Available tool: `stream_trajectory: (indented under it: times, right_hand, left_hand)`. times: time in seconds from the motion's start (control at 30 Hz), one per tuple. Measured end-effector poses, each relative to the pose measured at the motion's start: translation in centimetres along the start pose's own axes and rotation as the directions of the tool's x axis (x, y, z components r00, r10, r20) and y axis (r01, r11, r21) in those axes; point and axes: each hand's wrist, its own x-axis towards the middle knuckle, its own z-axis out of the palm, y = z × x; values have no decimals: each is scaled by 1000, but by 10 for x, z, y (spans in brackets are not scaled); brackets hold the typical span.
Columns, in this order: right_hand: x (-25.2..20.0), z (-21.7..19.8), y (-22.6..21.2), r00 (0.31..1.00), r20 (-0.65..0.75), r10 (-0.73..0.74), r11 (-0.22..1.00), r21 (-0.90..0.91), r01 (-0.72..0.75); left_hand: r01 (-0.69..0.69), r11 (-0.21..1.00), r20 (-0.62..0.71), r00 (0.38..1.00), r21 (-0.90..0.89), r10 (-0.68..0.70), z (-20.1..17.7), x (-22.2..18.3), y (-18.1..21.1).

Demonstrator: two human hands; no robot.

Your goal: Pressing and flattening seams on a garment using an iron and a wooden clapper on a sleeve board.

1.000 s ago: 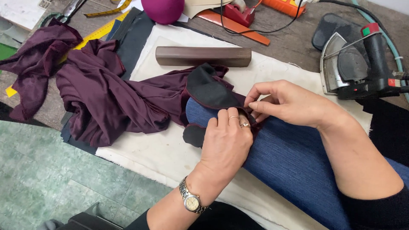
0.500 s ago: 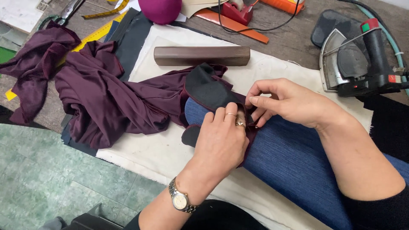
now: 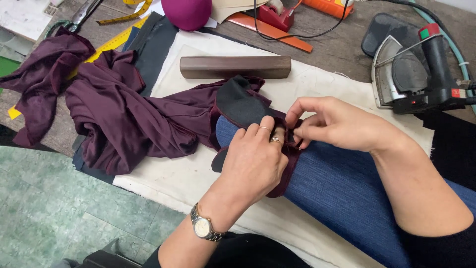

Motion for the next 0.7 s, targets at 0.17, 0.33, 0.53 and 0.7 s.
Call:
stream_trajectory:
  times: [0.17, 0.33, 0.53, 0.7]
  right_hand:
    - [-7, 4, -8, 999, 45, 27, 992, -126, -21]
    - [-7, 11, -2, 994, -18, -105, 969, -229, 98]
    - [-11, 18, 0, 956, -59, -287, 897, -368, 246]
    - [-11, 19, 1, 875, 4, -484, 773, -466, 430]
  left_hand:
    - [10, 999, -35, 999, -45, -12, -1, 1, -3]
    - [16, 997, -69, 997, -78, -21, 3, 1, -7]
    - [14, 994, -23, 1000, -110, -17, -11, 4, -3]
    - [-3, 994, -160, 987, -112, -15, -12, 5, -1]
